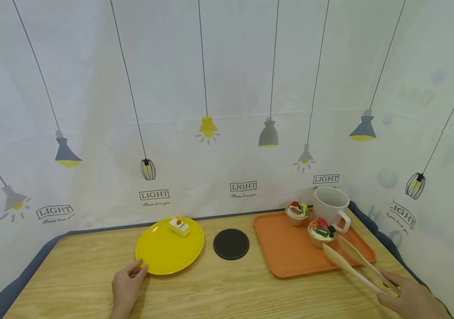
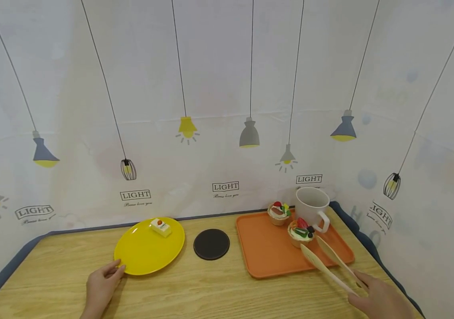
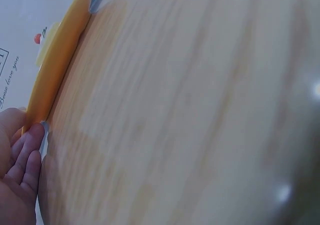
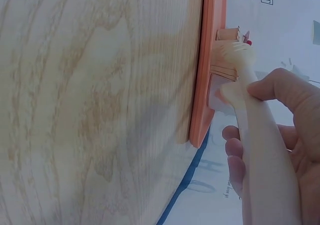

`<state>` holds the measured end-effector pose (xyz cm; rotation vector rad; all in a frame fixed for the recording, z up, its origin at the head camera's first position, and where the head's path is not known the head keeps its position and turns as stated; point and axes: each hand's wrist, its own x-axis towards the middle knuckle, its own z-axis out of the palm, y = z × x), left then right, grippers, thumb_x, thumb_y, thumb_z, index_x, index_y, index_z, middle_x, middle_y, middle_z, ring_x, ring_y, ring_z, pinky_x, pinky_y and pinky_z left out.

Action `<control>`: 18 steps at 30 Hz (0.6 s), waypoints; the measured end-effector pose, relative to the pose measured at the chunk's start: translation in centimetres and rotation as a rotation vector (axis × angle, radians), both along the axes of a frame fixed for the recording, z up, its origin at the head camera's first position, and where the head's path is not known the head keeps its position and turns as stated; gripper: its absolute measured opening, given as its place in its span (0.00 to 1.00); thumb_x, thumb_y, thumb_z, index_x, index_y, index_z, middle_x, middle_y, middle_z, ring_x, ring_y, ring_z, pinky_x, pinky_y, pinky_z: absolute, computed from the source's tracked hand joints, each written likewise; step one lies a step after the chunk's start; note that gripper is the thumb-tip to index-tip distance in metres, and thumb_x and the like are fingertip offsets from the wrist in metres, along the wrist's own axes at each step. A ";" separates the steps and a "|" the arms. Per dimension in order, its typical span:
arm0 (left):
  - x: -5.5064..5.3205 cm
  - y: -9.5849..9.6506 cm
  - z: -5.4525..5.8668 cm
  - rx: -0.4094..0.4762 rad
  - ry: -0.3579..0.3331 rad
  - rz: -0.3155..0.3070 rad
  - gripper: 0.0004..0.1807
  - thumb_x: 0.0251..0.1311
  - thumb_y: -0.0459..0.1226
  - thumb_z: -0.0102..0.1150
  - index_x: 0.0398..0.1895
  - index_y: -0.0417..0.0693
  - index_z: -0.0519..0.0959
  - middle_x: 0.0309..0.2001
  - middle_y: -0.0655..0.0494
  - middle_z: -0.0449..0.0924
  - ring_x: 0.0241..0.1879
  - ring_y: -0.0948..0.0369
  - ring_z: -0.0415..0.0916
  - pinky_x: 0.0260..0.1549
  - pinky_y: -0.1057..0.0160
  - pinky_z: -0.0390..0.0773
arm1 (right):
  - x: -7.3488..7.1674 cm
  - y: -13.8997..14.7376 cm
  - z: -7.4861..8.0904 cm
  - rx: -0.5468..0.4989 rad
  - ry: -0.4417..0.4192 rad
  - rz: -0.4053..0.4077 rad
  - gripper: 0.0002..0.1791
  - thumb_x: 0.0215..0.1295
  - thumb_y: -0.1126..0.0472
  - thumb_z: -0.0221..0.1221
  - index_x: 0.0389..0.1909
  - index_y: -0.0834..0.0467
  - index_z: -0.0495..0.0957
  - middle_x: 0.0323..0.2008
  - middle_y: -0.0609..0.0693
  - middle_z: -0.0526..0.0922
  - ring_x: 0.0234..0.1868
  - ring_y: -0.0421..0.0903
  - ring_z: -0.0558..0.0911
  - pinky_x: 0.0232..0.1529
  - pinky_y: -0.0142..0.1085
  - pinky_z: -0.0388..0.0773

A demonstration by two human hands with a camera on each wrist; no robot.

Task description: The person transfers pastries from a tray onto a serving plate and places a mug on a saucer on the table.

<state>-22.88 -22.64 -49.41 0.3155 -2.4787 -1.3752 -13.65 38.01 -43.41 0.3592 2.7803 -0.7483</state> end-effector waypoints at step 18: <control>-0.1 -0.2 -0.1 0.023 -0.029 -0.007 0.20 0.61 0.35 0.57 0.51 0.28 0.75 0.41 0.38 0.80 0.34 0.60 0.75 0.25 0.73 0.75 | -0.7 -0.1 -0.5 0.038 0.002 0.004 0.46 0.54 0.43 0.60 0.61 0.75 0.59 0.45 0.75 0.72 0.23 0.46 0.67 0.24 0.36 0.67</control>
